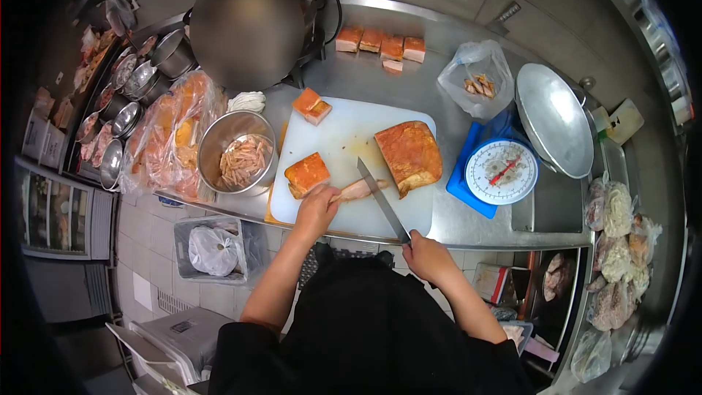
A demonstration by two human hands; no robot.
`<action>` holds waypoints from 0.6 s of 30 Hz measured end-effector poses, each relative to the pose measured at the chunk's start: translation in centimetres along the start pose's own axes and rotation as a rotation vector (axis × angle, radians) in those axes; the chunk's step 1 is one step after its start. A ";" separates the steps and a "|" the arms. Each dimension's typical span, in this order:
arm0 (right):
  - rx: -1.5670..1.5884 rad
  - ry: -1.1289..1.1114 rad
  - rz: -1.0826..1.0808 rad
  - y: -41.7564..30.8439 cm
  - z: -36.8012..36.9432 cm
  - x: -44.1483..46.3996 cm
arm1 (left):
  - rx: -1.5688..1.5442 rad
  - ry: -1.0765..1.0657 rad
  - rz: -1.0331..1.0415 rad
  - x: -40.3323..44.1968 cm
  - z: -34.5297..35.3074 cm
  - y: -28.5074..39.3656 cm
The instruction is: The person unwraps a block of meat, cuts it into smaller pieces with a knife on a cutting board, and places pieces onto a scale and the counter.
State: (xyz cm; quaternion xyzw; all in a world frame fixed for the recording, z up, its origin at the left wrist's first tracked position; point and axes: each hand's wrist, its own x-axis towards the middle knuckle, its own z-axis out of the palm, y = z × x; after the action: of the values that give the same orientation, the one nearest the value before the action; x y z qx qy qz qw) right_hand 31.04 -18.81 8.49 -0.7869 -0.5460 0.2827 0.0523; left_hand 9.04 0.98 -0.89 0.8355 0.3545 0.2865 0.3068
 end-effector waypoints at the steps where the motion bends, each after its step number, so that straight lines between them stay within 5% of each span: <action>1: -0.007 -0.011 0.014 -0.2 -0.5 0.1 | 0.004 0.020 0.018 -0.1 0.0 -0.2; 8: 0.204 0.151 0.036 -4.9 -4.0 -2.6 | -0.033 -0.079 -0.009 0.5 -0.4 -0.4; 14: -0.015 -0.088 0.094 -2.2 -0.1 -0.3 | -0.032 -0.109 -0.015 1.1 -0.4 -0.5; 18: 0.027 -0.035 0.112 -3.9 -2.7 -1.0 | -0.077 -0.085 0.005 0.8 -0.5 -0.6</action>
State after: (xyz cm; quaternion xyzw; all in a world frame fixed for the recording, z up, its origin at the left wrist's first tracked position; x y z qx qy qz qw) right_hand 28.96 -17.55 12.63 -0.8104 -0.4979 0.3064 0.0375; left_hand 8.90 2.05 -0.84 0.8355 0.3279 0.2648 0.3527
